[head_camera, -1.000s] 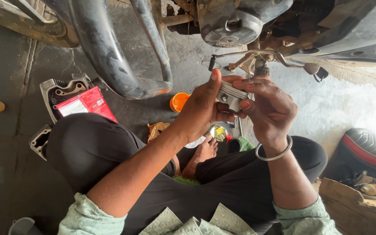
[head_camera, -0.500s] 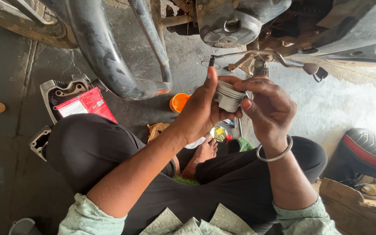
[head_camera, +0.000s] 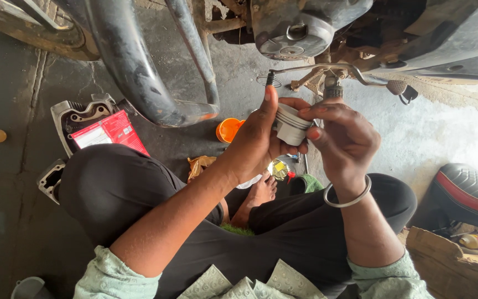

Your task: Installing piston rings and preparing the engine block for assembly during a motorcycle repair.

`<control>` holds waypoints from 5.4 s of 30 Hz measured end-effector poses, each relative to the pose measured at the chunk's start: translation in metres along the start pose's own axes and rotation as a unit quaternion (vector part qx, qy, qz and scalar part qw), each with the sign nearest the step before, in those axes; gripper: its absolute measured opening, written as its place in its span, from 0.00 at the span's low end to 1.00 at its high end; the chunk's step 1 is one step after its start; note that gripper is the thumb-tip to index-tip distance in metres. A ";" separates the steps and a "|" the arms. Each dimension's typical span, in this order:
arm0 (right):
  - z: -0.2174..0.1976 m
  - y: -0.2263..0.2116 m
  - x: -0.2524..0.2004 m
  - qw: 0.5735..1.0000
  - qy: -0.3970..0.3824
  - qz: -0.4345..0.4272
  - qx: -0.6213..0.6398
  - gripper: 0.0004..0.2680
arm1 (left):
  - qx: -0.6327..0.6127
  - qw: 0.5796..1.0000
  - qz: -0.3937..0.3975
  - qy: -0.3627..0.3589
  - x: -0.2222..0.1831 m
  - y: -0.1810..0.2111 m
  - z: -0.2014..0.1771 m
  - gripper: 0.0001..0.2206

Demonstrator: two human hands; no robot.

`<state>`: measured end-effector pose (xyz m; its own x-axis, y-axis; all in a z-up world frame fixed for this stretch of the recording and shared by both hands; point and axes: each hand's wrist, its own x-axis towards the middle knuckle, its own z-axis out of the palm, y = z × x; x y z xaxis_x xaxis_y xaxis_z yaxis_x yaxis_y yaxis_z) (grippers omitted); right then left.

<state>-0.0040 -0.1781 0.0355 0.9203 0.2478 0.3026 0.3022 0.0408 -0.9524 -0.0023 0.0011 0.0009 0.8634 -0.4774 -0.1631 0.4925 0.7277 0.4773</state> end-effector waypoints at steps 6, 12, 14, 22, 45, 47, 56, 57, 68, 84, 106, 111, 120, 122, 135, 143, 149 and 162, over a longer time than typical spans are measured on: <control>0.000 0.002 -0.004 0.994 0.028 0.058 0.093 0.08 | -0.029 1.000 -0.011 -0.007 0.000 0.002 0.001 0.34; 0.004 -0.003 -0.001 1.000 -0.006 0.002 0.012 0.08 | -0.031 0.999 -0.010 -0.022 -0.001 -0.002 -0.003 0.34; 0.003 -0.005 0.000 1.000 -0.015 -0.009 0.002 0.08 | -0.013 1.000 -0.012 -0.012 -0.002 0.002 0.000 0.34; 0.002 -0.002 -0.003 0.998 0.022 0.031 0.048 0.10 | -0.014 1.000 0.002 0.000 -0.003 -0.007 0.002 0.30; -0.002 -0.019 -0.010 0.961 0.043 -0.249 -0.110 0.24 | 0.098 0.990 0.027 -0.098 -0.035 0.002 0.037 0.40; -0.006 -0.019 -0.015 0.962 0.042 -0.241 -0.118 0.24 | 0.111 0.988 0.036 -0.100 -0.036 0.005 0.039 0.41; -0.007 -0.022 -0.020 0.970 0.048 -0.218 -0.093 0.23 | 0.105 0.987 0.066 -0.104 -0.035 0.003 0.039 0.40; -0.008 -0.021 -0.020 0.970 0.046 -0.220 -0.091 0.24 | 0.103 0.987 0.064 -0.105 -0.035 0.003 0.039 0.39; -0.007 -0.014 -0.013 0.965 0.056 -0.243 -0.086 0.23 | 0.117 0.987 0.065 -0.093 -0.031 0.006 0.035 0.40; -0.005 -0.016 0.023 0.935 -0.042 -0.117 -0.331 0.16 | 0.204 0.961 0.180 0.043 -0.005 0.014 0.003 0.37; -0.017 0.029 0.014 0.975 -0.024 0.178 0.134 0.22 | 0.595 0.716 0.361 0.059 0.001 0.032 0.004 0.34; -0.031 0.031 0.026 0.947 -0.117 0.256 0.157 0.20 | 0.499 0.790 0.348 0.070 0.013 0.018 -0.014 0.37; -0.056 0.208 -0.041 0.727 -0.489 0.227 -0.425 0.11 | 0.301 0.915 0.252 0.096 0.010 0.022 -0.004 0.41; -0.069 0.240 -0.038 0.736 -0.467 0.205 -0.444 0.10 | 0.287 0.920 0.250 0.090 0.010 0.019 -0.002 0.41; -0.054 0.278 -0.055 0.760 -0.382 0.230 -0.472 0.08 | 0.241 0.928 0.260 0.112 0.014 0.020 -0.010 0.40; -0.010 0.082 0.040 0.846 -0.248 0.076 -0.466 0.06 | 0.303 0.899 0.271 0.165 0.014 0.018 -0.020 0.31; -0.038 0.074 0.046 0.897 -0.188 0.102 -0.388 0.04 | 0.340 0.881 0.229 0.238 0.013 0.018 -0.021 0.24; 0.004 0.153 0.037 0.920 0.091 0.296 -0.240 0.14 | 0.311 0.884 0.213 0.276 0.017 0.014 -0.024 0.23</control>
<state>0.0754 -0.1589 -0.0994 0.9721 -0.0790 -0.2210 -0.2308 -0.4928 -0.8390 0.0218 0.0149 -0.0162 0.9622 0.2139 -0.1687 0.1022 0.2908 0.9513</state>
